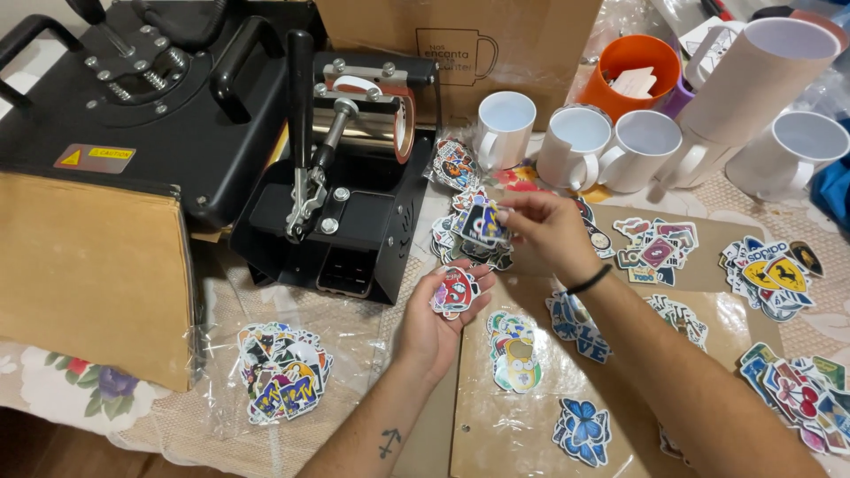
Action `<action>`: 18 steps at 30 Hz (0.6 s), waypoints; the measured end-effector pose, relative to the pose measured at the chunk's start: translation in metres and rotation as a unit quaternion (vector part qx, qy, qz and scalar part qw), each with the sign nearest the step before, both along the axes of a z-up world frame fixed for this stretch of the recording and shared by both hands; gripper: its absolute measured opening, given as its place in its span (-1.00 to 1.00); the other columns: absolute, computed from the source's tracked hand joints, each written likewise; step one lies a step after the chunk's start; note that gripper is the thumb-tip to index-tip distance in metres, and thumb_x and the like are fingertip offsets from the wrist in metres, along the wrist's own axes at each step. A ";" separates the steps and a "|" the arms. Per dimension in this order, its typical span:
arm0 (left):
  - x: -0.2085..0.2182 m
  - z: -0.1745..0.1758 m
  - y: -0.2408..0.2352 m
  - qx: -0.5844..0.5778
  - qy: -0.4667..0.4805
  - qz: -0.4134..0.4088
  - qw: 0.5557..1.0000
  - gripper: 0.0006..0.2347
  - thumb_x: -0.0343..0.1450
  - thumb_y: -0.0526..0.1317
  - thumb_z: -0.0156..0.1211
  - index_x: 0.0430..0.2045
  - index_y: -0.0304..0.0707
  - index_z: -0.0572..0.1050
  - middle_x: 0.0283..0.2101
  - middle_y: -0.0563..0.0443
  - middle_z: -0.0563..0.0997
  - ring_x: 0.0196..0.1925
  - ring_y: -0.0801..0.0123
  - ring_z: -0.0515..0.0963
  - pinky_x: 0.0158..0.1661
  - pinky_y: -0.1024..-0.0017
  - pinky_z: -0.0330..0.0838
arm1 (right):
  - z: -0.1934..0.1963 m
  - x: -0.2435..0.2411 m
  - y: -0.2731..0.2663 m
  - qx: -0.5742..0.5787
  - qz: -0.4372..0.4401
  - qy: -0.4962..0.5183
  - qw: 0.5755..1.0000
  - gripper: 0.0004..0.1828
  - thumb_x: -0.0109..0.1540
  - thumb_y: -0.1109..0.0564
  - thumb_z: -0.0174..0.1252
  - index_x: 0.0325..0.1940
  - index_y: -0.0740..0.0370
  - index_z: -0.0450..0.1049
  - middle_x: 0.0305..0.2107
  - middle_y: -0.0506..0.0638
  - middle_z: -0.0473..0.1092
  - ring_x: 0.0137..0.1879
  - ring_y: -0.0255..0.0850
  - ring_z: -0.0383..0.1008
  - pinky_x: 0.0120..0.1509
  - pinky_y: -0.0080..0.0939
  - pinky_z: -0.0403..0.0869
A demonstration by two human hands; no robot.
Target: The person is sorting through a large variety of stickers, examining them individually and organizing them into different groups on the table or placing them into a plastic bag.
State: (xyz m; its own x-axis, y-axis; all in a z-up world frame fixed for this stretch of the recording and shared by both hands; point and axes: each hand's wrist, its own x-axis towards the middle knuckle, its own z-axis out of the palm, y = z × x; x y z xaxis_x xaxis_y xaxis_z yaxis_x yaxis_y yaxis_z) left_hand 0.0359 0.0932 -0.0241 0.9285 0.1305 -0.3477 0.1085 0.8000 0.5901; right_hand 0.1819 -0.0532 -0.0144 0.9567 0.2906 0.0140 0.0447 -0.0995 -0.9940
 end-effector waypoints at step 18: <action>-0.012 0.022 -0.016 0.089 0.012 -0.062 0.994 -0.70 0.46 -0.28 0.15 -0.02 -0.61 0.45 -0.19 -0.32 0.63 -0.21 0.04 0.69 -0.14 0.03 0.68 | 0.045 -0.078 -0.032 -0.175 0.205 -0.248 0.930 -0.58 0.13 0.22 0.34 0.09 0.20 0.58 -0.07 0.22 0.54 0.05 0.19 0.56 0.07 0.09 0.54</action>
